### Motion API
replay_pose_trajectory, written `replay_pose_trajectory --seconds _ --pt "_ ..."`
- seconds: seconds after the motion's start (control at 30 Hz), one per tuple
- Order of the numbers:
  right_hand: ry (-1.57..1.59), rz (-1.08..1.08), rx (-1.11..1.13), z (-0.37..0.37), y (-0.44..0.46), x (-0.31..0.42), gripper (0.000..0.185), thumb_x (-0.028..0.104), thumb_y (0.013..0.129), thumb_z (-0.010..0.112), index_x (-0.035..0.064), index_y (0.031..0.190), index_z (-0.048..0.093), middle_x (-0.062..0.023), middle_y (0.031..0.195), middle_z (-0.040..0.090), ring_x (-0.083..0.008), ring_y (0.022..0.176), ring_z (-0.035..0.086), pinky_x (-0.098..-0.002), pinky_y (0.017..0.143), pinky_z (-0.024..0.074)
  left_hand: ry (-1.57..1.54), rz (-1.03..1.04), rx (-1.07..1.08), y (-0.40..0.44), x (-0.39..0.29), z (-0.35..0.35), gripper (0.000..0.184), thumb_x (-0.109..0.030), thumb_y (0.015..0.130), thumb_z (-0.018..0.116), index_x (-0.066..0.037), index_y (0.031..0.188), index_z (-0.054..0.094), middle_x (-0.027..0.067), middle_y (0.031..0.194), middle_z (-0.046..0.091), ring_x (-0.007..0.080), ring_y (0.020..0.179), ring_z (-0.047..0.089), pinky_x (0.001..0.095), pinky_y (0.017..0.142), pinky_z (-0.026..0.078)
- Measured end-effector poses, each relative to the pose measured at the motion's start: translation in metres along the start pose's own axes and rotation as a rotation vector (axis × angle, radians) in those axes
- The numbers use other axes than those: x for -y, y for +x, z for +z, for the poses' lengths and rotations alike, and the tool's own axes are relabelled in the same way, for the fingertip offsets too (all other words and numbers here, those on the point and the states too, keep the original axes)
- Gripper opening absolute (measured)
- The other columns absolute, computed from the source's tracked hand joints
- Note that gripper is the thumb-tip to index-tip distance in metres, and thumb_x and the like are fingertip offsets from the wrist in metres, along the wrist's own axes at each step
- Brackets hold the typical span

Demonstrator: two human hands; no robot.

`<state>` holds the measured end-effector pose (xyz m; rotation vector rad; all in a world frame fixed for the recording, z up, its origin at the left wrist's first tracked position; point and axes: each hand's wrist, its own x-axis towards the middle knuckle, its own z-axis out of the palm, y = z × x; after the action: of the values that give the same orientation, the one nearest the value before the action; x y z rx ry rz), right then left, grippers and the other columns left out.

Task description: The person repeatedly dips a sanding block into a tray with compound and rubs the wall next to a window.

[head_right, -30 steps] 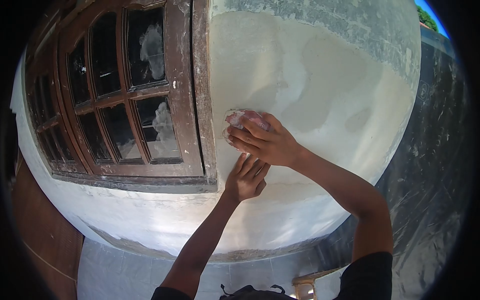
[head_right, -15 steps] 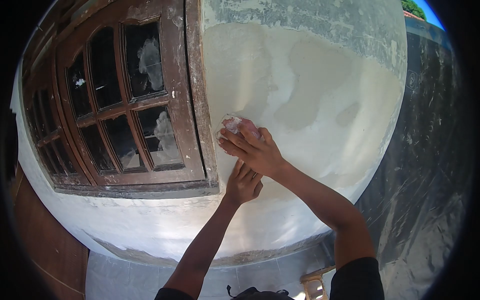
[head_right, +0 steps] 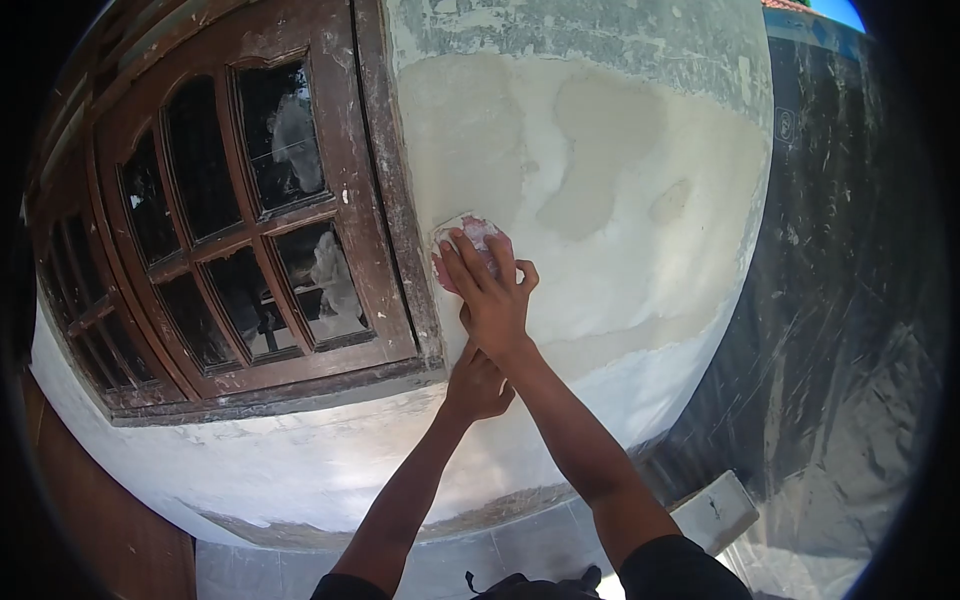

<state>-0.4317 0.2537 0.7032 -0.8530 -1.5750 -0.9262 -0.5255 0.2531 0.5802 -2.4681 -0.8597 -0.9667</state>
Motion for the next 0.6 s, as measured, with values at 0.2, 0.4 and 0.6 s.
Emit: replay_pose_trajectory --seconds 0.2,0.4,0.6 --pt "0.059 0.146 -0.009 0.01 -0.092 0.028 0.056 -0.001 0.079 0.064 0.0207 0.131 0.068 0.0044 0.145 0.06 -0.0267 0.13 0.047 -0.0429 0.1 0.0244 0.051 -0.029 0.152 -0.071 -0.01 0.015 0.052 -0.015 0.077 0.068 -0.004 0.128 0.064 0.0164 0.136 0.06 0.0334 0.141 0.042 0.0531 0.124 0.023" --pt "0.085 0.201 0.065 -0.021 -0.095 0.036 0.058 -0.005 0.076 0.06 0.0164 0.129 0.068 0.0015 0.143 0.061 -0.0258 0.13 0.047 -0.0423 0.1 0.0244 -0.007 -0.126 0.386 -0.141 -0.043 0.024 0.076 -0.013 0.076 0.065 -0.008 0.149 0.046 0.0166 0.162 0.033 0.0378 0.153 0.021 0.0555 0.124 0.02" --pt "0.091 0.145 -0.057 0.006 -0.006 0.014 0.069 -0.008 0.072 0.058 0.0176 0.136 0.063 0.0015 0.144 0.059 -0.0255 0.133 0.048 -0.0459 0.107 0.0217 -0.111 -0.211 0.264 -0.131 -0.067 0.034 0.074 -0.007 0.078 0.059 -0.007 0.15 0.043 0.0168 0.164 0.029 0.0403 0.154 0.018 0.0575 0.124 0.019"
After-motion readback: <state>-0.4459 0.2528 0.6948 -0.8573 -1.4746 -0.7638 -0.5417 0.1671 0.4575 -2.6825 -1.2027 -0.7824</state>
